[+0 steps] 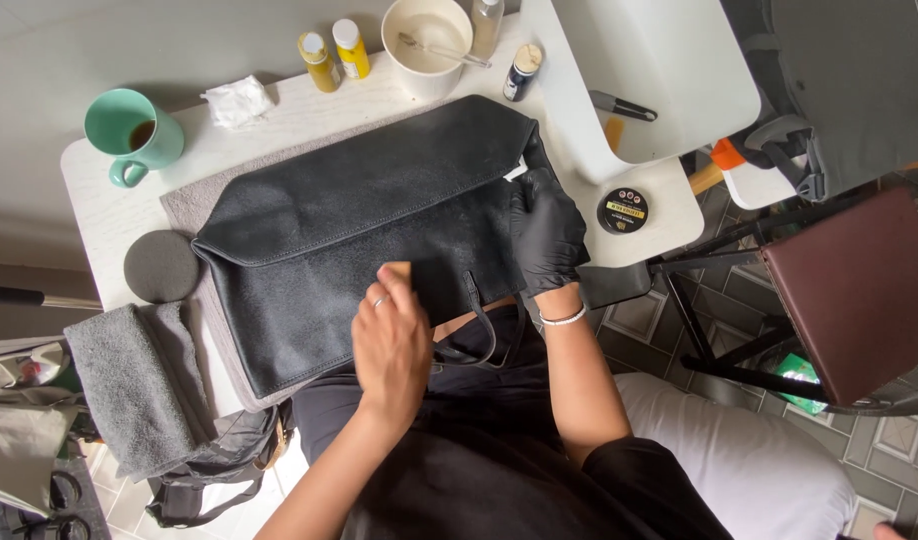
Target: Cleaning and conditioning a black leather bag using a small applicator and sponge block.
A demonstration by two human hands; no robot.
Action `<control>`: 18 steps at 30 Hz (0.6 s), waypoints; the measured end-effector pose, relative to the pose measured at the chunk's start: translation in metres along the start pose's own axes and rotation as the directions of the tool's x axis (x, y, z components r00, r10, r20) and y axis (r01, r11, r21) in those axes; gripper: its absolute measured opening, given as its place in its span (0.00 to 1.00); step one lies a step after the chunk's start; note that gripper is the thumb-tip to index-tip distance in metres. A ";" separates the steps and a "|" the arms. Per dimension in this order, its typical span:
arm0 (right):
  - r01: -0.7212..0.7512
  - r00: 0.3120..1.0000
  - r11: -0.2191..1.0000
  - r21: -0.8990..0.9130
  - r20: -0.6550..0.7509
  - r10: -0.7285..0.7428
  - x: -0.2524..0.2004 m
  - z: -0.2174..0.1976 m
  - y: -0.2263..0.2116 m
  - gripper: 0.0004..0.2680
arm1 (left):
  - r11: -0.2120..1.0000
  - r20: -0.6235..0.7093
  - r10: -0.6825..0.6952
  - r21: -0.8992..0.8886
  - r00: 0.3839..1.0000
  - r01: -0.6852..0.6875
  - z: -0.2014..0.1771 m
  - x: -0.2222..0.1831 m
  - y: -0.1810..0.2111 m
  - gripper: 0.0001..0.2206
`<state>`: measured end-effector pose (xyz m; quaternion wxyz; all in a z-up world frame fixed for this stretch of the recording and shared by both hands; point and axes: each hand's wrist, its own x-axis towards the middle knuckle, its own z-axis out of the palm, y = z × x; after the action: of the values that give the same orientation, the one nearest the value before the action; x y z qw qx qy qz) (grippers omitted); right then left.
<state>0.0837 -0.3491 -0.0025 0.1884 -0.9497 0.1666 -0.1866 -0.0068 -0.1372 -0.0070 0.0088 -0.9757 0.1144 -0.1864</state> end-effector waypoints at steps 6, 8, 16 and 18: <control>0.006 0.997 0.992 0.126 0.070 -0.015 -0.017 0.013 -0.025 0.03 | 0.999 0.024 -0.035 0.002 0.999 0.035 -0.003 0.002 -0.003 0.20; -0.033 0.985 0.970 0.242 0.171 -0.009 -0.029 0.021 -0.041 0.03 | 0.995 0.005 -0.026 -0.094 1.000 0.027 0.003 0.015 0.011 0.22; -0.002 0.999 0.998 0.069 0.055 -0.002 -0.010 0.004 -0.009 0.03 | 0.999 -0.028 -0.037 0.023 0.999 0.038 0.004 0.000 -0.008 0.19; -0.028 0.999 0.999 0.034 0.019 0.027 -0.006 0.011 -0.001 0.03 | 0.996 -0.031 -0.063 0.067 0.998 0.065 0.005 -0.001 -0.022 0.19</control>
<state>0.0828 -0.3427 -0.0136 0.2087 -0.9456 0.1748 -0.1780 -0.0008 -0.1159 -0.0108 0.0344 -0.9753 0.0767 -0.2043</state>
